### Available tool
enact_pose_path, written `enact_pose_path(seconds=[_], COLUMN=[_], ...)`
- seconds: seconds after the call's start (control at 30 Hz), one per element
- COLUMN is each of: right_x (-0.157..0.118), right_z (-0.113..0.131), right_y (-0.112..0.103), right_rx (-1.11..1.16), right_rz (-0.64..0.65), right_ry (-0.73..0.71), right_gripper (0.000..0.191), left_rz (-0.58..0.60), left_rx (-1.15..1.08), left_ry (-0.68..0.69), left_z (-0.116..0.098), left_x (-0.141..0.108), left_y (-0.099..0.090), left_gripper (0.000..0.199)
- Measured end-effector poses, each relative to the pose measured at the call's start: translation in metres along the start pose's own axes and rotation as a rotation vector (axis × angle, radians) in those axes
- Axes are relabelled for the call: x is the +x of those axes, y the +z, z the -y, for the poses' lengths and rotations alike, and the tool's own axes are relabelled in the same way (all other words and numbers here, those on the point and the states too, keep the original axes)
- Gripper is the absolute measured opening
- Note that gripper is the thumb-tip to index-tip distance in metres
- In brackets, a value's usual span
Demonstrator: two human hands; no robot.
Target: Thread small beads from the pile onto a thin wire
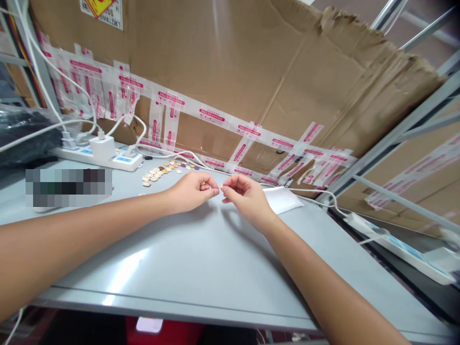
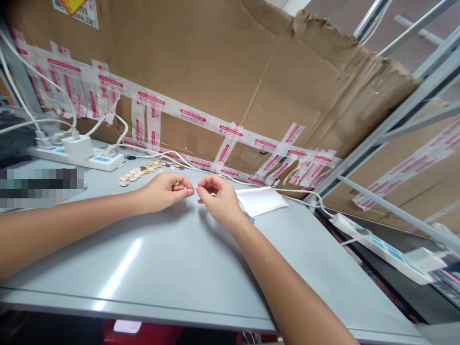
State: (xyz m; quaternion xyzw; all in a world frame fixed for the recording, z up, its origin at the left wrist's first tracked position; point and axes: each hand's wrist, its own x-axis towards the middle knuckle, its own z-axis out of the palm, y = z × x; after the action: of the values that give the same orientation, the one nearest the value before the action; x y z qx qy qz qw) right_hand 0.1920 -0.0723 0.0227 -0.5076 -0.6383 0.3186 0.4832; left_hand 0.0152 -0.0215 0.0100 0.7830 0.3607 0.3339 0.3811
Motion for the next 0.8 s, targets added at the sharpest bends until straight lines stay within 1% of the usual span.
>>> enact_pose_path(seconds=[0.27,0.5,0.67,0.8], right_x=[-0.0001,0.0005,0.0004,-0.0013], right_z=[0.0003,-0.0025,-0.0068,-0.0071], right_y=[0.0011,-0.0002,-0.0025,-0.0033], right_rx=[-0.027,-0.069,-0.135,-0.238], right_rz=[-0.008,0.019,0.023,0.021], right_ry=[-0.007,-0.02,-0.065,-0.116], right_gripper=[0.017,0.014,0.012,0.01], left_rz=[0.004,0.011,0.017,0.032], left_rx=[0.011,-0.002,-0.009,-0.038], left_ry=[-0.007,0.004,-0.002,-0.009], left_z=[0.0007,0.0021,0.0013,0.0013], left_x=[-0.0005,-0.0001,0.0001,0.0004], left_y=[-0.0005,0.0004,0.0009,0.0017], left_gripper=[0.019,0.019,0.021,0.02])
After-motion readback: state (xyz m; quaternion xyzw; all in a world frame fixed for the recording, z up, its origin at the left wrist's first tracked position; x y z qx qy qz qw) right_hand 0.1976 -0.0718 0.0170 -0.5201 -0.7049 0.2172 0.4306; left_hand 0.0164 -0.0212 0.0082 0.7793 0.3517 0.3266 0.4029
